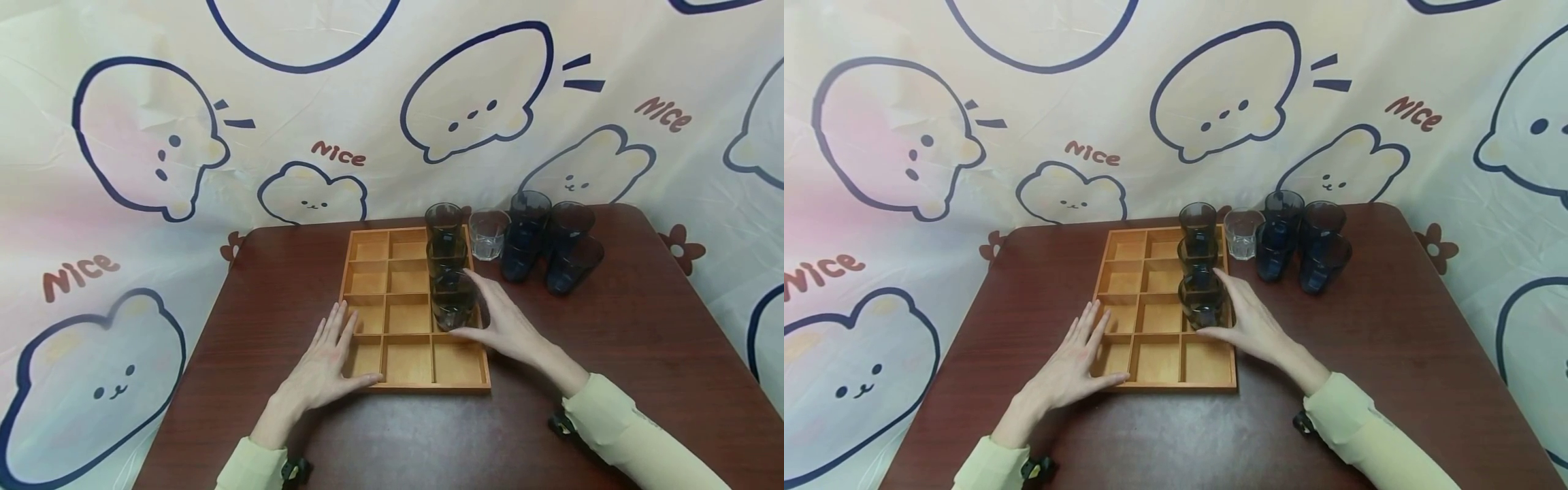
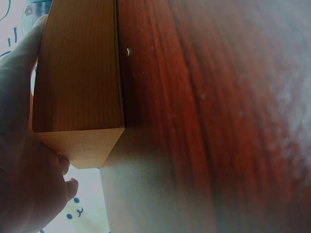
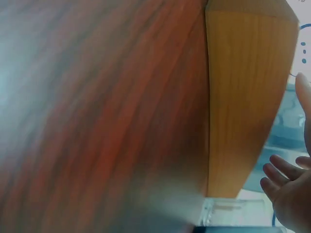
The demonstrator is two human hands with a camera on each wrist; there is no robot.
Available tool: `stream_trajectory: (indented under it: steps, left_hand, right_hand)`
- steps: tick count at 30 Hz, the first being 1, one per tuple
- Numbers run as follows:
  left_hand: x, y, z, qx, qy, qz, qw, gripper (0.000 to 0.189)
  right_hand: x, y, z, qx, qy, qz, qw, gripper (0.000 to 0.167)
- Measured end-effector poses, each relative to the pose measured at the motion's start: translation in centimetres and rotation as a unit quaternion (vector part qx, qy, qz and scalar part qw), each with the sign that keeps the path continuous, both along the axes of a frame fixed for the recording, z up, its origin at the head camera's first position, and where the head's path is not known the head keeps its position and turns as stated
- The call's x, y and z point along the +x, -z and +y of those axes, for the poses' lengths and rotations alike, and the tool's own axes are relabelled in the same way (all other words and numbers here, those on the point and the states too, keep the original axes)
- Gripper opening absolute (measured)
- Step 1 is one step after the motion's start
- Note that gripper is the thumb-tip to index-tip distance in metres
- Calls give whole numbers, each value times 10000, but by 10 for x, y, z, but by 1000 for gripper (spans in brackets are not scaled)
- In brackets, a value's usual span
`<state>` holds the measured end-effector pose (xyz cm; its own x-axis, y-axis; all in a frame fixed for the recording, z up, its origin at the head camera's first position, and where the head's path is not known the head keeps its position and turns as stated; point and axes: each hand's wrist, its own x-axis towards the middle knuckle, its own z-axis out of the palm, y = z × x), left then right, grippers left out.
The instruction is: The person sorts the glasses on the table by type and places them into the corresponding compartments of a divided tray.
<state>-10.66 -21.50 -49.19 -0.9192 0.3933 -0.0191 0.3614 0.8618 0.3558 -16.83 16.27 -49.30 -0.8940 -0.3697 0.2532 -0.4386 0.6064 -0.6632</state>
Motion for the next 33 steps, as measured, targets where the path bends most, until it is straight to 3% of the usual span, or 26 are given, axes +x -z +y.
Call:
stream_trajectory:
  steps: [5,11,16,20,29,33]
  left_hand:
    - [0,0,0,13,28,47,10000,126]
    - [-1,1,-1,-9,45,68,10000,126]
    - [-1,1,-1,-3,44,66,10000,126]
    - [-1,0,-1,-19,43,52,10000,126]
    - [-2,1,-1,-55,29,41,10000,126]
    - [-1,1,-1,-49,35,62,10000,126]
  right_hand:
    - [7,-6,19,477,-105,487,9976,109]
    - [13,-13,42,1046,-74,1240,9867,103]
    - [12,-21,62,1108,-46,1876,9760,90]
    - [9,-29,77,1140,97,2260,9674,92]
    - [1,-42,122,1153,580,2435,9613,99]
    - [-6,-42,141,1027,821,2114,9685,98]
